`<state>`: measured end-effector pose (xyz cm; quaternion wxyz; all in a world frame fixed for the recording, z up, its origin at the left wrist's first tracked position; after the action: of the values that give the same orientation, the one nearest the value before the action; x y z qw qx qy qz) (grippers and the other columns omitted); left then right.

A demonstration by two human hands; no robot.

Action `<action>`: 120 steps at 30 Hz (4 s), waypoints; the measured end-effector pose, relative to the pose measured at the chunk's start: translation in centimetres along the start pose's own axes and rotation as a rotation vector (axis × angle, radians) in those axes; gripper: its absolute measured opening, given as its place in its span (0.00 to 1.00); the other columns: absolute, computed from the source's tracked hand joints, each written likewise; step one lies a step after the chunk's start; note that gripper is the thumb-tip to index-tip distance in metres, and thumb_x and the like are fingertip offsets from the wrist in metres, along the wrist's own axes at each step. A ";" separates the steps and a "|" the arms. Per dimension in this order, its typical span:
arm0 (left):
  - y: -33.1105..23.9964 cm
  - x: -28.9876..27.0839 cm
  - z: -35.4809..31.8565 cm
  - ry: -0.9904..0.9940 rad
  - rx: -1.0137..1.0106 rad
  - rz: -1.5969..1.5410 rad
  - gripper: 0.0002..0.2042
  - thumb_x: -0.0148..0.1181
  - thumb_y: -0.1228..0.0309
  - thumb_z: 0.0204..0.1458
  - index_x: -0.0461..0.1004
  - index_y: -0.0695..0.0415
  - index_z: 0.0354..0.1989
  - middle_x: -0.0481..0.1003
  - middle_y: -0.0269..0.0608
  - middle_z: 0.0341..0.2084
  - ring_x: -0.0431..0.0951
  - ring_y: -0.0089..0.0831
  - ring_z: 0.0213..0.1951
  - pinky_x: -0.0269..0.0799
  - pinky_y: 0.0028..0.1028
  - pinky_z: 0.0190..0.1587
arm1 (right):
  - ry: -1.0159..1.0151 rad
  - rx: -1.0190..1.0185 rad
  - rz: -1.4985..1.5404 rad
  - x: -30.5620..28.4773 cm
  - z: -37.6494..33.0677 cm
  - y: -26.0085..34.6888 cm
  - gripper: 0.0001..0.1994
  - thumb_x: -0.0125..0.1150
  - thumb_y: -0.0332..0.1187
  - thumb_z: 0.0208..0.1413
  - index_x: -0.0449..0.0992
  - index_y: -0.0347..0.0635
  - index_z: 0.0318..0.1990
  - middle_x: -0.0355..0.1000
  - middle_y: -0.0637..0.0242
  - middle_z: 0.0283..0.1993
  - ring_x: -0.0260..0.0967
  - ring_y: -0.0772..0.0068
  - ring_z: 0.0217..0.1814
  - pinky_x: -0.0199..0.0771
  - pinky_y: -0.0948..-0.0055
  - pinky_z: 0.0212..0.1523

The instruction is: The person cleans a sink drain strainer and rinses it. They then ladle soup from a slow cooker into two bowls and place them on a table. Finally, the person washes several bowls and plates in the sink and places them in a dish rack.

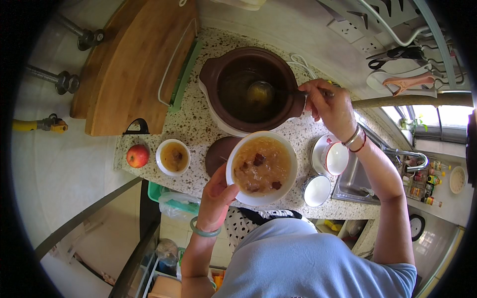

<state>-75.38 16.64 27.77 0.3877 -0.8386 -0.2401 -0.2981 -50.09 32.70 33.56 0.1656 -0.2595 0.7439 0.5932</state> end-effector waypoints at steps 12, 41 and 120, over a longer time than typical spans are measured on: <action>-0.1 0.0 0.0 0.017 -0.024 0.016 0.30 0.57 0.76 0.52 0.54 0.64 0.64 0.67 0.42 0.55 0.68 0.27 0.55 0.66 0.27 0.55 | 0.036 0.115 0.223 -1.4 0.6 -0.8 0.13 0.48 0.36 0.62 0.75 0.34 0.38 0.70 0.68 0.19 0.64 0.83 0.15 0.65 0.82 0.15; -0.4 0.3 -0.1 -0.037 0.044 0.035 0.28 0.56 0.69 0.55 0.56 0.63 0.62 0.68 0.39 0.53 0.72 0.24 0.50 0.71 0.23 0.48 | -0.118 -0.062 0.385 -2.6 -1.1 1.4 0.18 0.44 0.39 0.66 0.74 0.31 0.38 0.68 0.66 0.19 0.63 0.80 0.13 0.62 0.83 0.14; 10.0 -3.6 -18.4 -0.247 0.597 -0.191 0.24 0.45 0.67 0.61 0.52 0.63 0.63 0.66 0.46 0.55 0.71 0.32 0.53 0.69 0.35 0.56 | 0.449 -0.302 0.336 12.7 -20.0 3.1 0.13 0.57 0.35 0.59 0.77 0.32 0.42 0.75 0.65 0.29 0.72 0.81 0.28 0.75 0.80 0.30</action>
<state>-77.33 -4.42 29.80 0.5546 -0.6913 -0.4396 -0.1459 -60.99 11.43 33.82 -0.1434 -0.2793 0.6979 0.6437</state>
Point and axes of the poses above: each hand's wrist, its own z-axis towards the middle knuckle, its own x-axis out of the palm, y = z × x, the point moved 3 cm from there along z, towards the middle knuckle
